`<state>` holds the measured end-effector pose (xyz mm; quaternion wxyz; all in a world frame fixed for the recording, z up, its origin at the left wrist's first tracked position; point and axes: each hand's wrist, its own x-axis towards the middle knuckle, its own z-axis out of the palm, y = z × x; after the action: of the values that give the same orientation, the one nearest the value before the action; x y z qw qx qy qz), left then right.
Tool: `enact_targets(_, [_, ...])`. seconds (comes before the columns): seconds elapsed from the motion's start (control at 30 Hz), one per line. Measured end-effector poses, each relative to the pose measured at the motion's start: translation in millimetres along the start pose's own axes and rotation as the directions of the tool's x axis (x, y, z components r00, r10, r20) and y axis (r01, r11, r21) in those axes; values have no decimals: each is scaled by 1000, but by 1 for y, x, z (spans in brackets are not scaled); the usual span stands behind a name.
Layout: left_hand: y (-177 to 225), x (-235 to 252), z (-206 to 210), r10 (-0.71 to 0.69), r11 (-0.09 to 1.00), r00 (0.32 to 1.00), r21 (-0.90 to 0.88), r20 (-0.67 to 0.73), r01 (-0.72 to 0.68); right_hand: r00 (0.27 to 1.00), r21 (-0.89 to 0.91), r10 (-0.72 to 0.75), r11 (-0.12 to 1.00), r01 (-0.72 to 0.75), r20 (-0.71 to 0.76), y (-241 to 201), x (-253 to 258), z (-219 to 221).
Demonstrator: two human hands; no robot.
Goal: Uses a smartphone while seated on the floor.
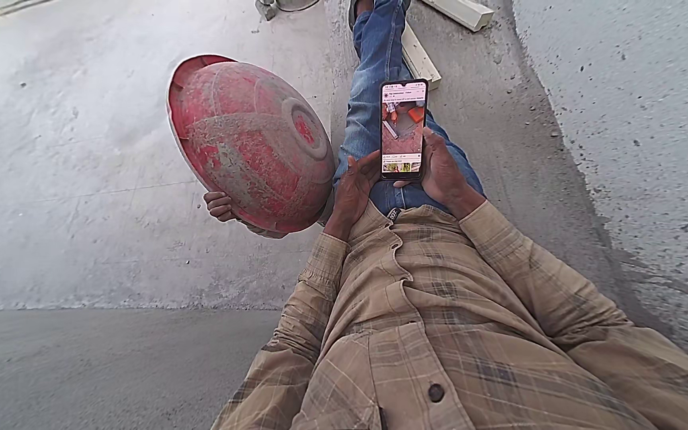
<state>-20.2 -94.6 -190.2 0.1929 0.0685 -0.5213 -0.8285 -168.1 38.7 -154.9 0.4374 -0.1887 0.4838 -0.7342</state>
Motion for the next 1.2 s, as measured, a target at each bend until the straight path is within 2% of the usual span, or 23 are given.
enact_targets(0.2, [-6, 12, -3, 20, 997, 999, -69, -37, -23, 1000, 8, 15, 1000, -15, -28, -1, 0, 2])
enact_targets(0.4, [0, 2, 1, 5, 1000, 1000, -5, -2, -5, 999, 4, 18, 1000, -18, -28, -2, 0, 3])
enact_targets(0.67, [-3, 5, 0, 15, 1000, 999, -21, -34, -15, 998, -38, 39, 998, -41, -56, -4, -9, 7])
enact_targets(0.8, [-2, 4, 1, 14, 1000, 1000, -5, -28, -14, 999, 25, 17, 1000, -16, -29, -1, 0, 2])
enact_targets(1.07, [-6, 12, -2, 21, 996, 998, -89, -55, -26, 998, -6, 35, 999, -35, -59, -5, -6, 7])
enact_targets(1.2, [-5, 14, -2, 17, 995, 997, -101, -71, -24, 999, 48, 14, 999, -12, -40, -2, -2, 4])
